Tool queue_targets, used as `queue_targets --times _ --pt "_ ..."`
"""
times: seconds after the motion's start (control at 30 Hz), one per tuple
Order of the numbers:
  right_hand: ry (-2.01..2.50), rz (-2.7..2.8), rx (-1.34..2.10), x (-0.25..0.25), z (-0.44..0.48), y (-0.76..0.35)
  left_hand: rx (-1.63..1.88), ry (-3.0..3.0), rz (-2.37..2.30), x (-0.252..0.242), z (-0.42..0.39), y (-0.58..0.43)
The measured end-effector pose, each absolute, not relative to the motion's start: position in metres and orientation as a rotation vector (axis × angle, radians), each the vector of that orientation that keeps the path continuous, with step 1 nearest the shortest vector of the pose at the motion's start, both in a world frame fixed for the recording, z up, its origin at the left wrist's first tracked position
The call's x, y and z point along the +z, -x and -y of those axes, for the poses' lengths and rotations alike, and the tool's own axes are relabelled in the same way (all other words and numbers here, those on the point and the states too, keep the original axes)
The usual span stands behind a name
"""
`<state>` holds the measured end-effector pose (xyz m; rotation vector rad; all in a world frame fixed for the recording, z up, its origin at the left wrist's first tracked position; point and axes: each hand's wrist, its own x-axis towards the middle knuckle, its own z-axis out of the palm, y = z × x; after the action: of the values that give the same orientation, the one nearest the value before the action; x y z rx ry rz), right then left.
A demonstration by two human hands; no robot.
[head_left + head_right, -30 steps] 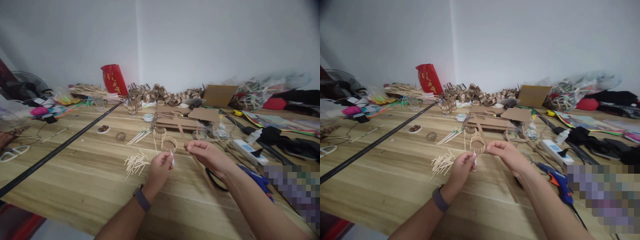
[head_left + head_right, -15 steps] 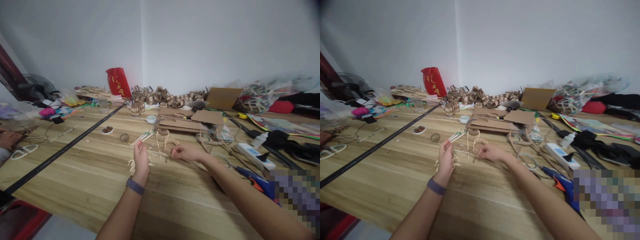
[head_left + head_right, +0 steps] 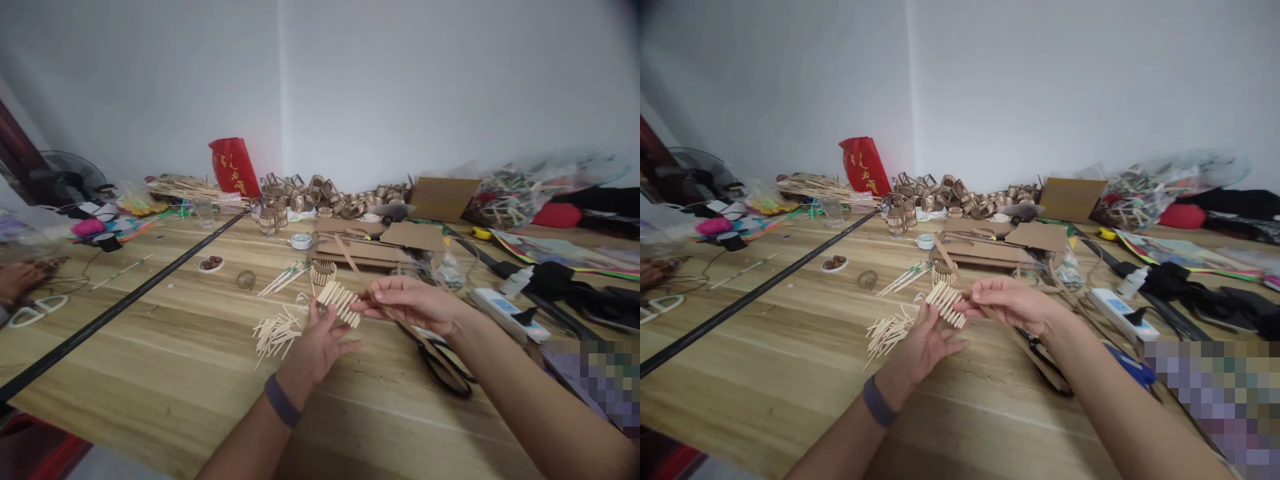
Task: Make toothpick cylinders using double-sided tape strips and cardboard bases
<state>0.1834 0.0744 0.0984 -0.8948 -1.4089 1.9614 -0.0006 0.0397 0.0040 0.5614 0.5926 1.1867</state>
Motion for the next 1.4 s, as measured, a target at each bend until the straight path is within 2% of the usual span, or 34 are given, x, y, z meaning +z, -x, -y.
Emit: queue_targets --times 0.13,0.33,0.73,1.4 --pt "0.866 1.355 1.907 0.099 -0.055 -0.181 1.261 -0.544 -0.464 0.009 -0.034 -0.001" --pt "1.013 1.379 1.639 0.086 -0.033 -0.195 1.340 -0.515 -0.382 0.005 -0.037 -0.001" --pt "1.220 1.871 1.565 0.058 -0.043 -0.192 1.458 -0.497 -0.314 0.001 -0.041 0.001" --pt "1.271 1.942 1.472 0.053 -0.042 -0.193 1.446 -0.516 -0.346 0.001 -0.041 0.000"
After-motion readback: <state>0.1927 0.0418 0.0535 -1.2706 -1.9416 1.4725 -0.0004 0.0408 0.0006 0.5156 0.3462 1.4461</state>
